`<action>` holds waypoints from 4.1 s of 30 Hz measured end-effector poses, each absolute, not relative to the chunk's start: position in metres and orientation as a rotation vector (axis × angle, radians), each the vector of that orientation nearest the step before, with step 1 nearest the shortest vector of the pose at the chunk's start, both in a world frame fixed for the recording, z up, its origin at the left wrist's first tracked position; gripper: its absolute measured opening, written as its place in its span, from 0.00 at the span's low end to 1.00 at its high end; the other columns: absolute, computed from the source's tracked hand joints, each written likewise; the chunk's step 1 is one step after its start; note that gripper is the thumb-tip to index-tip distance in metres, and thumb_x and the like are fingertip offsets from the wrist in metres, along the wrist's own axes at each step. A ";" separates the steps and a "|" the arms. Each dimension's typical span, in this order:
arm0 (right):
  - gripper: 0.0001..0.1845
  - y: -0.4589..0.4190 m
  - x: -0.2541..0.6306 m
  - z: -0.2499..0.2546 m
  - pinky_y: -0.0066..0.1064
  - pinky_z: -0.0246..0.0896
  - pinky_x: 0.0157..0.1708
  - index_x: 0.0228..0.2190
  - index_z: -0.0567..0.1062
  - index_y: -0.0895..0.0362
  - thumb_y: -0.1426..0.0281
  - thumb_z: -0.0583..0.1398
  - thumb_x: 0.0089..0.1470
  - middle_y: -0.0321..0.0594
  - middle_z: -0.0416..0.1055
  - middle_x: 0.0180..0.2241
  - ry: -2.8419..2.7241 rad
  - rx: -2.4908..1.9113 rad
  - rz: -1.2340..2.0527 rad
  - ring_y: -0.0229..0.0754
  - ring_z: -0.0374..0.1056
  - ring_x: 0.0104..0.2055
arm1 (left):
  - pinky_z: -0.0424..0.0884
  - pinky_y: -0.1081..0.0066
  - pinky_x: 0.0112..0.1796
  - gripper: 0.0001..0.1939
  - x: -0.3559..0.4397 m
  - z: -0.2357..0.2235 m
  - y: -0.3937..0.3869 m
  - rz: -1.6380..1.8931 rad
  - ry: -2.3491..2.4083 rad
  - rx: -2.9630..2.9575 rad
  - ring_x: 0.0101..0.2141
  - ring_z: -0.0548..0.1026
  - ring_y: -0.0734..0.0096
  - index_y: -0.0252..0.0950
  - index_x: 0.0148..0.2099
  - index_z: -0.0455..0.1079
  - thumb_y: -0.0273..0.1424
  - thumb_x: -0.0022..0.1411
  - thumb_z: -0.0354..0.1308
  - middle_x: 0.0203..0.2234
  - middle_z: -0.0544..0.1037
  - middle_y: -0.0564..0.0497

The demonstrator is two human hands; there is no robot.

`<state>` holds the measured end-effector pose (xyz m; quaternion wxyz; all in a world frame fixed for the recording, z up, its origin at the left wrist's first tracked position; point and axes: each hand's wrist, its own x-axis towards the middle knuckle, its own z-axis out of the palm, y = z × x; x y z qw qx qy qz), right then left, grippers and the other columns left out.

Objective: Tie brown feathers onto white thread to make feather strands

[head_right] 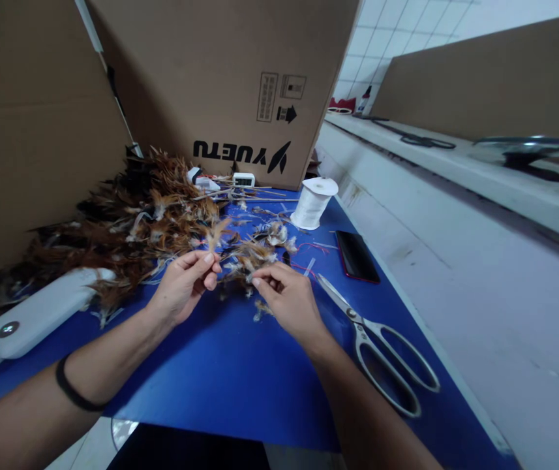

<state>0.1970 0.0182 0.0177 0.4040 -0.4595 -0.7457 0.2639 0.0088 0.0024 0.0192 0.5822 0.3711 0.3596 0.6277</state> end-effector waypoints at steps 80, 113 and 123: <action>0.04 0.000 0.177 0.027 0.36 0.52 0.31 0.32 0.73 0.62 0.76 0.61 0.49 0.41 0.73 0.25 -2.144 -0.618 -0.727 0.40 0.64 0.29 | 0.56 0.77 0.21 0.11 0.029 0.001 -0.015 1.198 0.827 0.774 0.17 0.62 0.84 0.30 0.28 0.71 0.35 0.50 0.64 0.22 0.70 0.53; 0.08 0.005 0.179 0.015 0.30 0.61 0.30 0.25 0.73 0.57 0.65 0.60 0.51 0.36 0.68 0.26 -1.707 -0.997 0.870 0.36 0.64 0.29 | 0.58 0.76 0.24 0.15 0.022 0.003 -0.011 1.185 1.026 1.346 0.17 0.62 0.80 0.33 0.28 0.70 0.40 0.56 0.57 0.14 0.65 0.56; 0.09 0.006 0.178 0.016 0.30 0.59 0.28 0.20 0.72 0.57 0.65 0.64 0.45 0.33 0.67 0.21 -1.586 -0.994 1.057 0.35 0.62 0.26 | 0.58 0.75 0.27 0.13 0.021 0.006 -0.012 1.202 1.157 1.651 0.21 0.65 0.76 0.34 0.26 0.72 0.36 0.58 0.56 0.15 0.68 0.54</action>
